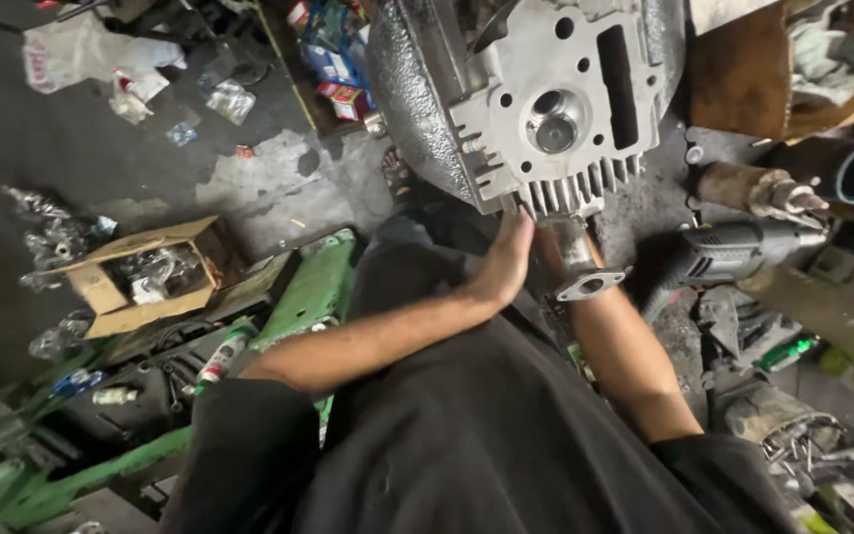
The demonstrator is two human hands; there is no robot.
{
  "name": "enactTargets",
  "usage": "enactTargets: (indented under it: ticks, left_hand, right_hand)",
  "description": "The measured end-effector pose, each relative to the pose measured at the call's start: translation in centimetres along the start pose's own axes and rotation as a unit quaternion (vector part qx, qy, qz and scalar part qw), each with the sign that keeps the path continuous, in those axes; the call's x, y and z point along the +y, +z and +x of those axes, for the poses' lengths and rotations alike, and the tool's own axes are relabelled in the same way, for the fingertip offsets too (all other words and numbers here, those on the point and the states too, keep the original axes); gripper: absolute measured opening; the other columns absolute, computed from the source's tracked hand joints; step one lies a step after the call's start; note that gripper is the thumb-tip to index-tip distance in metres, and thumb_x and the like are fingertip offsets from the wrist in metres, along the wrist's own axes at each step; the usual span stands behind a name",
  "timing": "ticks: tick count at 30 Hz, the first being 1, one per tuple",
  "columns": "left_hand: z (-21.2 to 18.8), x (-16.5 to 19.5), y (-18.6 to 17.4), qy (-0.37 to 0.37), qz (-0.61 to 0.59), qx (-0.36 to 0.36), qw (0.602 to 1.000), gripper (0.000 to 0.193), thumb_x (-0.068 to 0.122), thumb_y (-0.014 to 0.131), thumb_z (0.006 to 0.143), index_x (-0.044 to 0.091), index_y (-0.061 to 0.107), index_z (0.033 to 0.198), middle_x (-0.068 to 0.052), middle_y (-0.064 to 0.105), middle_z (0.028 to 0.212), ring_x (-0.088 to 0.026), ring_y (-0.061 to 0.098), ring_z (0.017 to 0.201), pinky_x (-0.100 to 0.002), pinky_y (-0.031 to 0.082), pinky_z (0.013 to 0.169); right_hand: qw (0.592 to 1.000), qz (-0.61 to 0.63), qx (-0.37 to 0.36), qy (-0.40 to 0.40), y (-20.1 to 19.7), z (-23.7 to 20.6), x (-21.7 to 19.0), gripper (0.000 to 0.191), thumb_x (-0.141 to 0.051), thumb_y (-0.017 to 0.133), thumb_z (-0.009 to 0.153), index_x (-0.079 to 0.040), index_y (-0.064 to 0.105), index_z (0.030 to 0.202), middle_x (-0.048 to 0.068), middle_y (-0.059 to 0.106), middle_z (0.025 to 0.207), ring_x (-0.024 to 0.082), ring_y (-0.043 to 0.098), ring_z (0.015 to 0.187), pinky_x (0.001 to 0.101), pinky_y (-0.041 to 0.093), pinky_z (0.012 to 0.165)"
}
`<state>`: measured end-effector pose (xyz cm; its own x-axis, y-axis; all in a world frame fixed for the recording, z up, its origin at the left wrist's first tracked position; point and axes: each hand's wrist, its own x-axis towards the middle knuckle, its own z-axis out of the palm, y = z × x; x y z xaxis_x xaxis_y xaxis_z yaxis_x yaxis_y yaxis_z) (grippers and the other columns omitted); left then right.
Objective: The person sits on the floor of a repair workshop and works on a motorcycle engine cylinder head. They use a power drill to work on the head, fit a valve component into it, wipe the head and parts with a cloth, and press the valve into place by hand.
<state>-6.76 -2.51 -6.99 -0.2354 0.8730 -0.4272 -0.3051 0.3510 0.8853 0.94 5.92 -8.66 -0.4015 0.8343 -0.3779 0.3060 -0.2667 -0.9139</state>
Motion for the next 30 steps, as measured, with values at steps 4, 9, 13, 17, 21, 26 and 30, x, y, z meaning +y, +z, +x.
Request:
enactTargets:
  ticks: [4,9,13,17,21,26,30]
  left_hand:
    - [2.8,0.5,-2.6,-0.195,-0.173,-0.169,0.951,0.037,0.028,0.042,0.109,0.003,0.056,0.132,-0.014,0.064,0.125,-0.032,0.060,0.118,-0.044,0.051,0.098]
    - [3.6,1.2,-3.8,0.051,0.005,-0.029,0.998,0.043,0.033,0.037,0.116,-0.001,0.059,0.131,-0.015,0.069,0.126,-0.031,0.063,0.117,-0.042,0.054,0.101]
    - [2.1,0.7,-2.3,-0.051,0.078,-0.070,0.993,0.043,0.029,0.037,0.118,-0.005,0.056,0.135,-0.022,0.061,0.132,-0.031,0.056,0.125,-0.045,0.043,0.105]
    - [4.5,0.7,-3.4,-0.091,0.207,-0.151,0.962,0.046,0.027,0.035,0.116,-0.003,0.069,0.119,-0.022,0.074,0.111,-0.027,0.070,0.107,-0.042,0.053,0.096]
    - [5.0,1.0,-4.7,0.078,0.128,-0.073,0.986,0.036,0.024,0.039,0.113,-0.001,0.060,0.127,-0.021,0.068,0.124,-0.025,0.062,0.117,-0.041,0.052,0.102]
    - [2.8,1.4,-5.1,-0.006,0.020,-0.111,0.994,0.031,0.022,0.040,0.115,-0.002,0.060,0.121,-0.023,0.066,0.121,-0.030,0.059,0.114,-0.045,0.050,0.103]
    - [4.6,0.9,-6.5,0.103,0.095,-0.145,0.979,0.034,0.021,0.039,0.111,0.002,0.059,0.131,-0.019,0.065,0.131,-0.027,0.059,0.124,-0.042,0.048,0.109]
  right_hand:
    - [0.998,-0.046,0.029,0.026,1.5,-2.1,0.1,0.033,-0.019,0.053,0.105,-0.002,0.057,0.132,0.010,0.064,0.120,0.019,0.059,0.106,0.0336,0.051,0.088]
    - [0.999,0.004,0.027,0.018,2.0,-0.6,1.1,0.033,-0.019,0.053,0.105,-0.002,0.057,0.133,0.010,0.064,0.121,0.019,0.059,0.107,0.0336,0.051,0.089]
    - [1.000,-0.005,0.016,0.017,2.1,-0.2,1.2,0.033,-0.019,0.053,0.106,-0.002,0.057,0.133,0.010,0.064,0.121,0.019,0.059,0.108,0.0336,0.051,0.089]
    - [0.997,-0.048,0.040,0.035,3.1,-1.4,1.3,0.033,-0.019,0.052,0.106,-0.002,0.057,0.133,0.010,0.064,0.122,0.019,0.059,0.109,0.0337,0.051,0.090]
    - [0.998,-0.011,0.046,0.027,3.6,-0.1,1.0,0.033,-0.019,0.052,0.106,-0.002,0.057,0.134,0.010,0.063,0.123,0.019,0.059,0.109,0.0337,0.051,0.090]
    - [0.998,0.000,0.058,0.015,3.7,1.1,0.7,0.032,-0.019,0.052,0.107,-0.002,0.057,0.134,0.011,0.063,0.124,0.020,0.059,0.111,0.0337,0.051,0.091]
    - [0.995,-0.045,0.075,0.043,5.4,-1.5,0.7,0.032,-0.019,0.052,0.107,-0.002,0.057,0.134,0.011,0.063,0.124,0.020,0.059,0.111,0.0337,0.051,0.092]
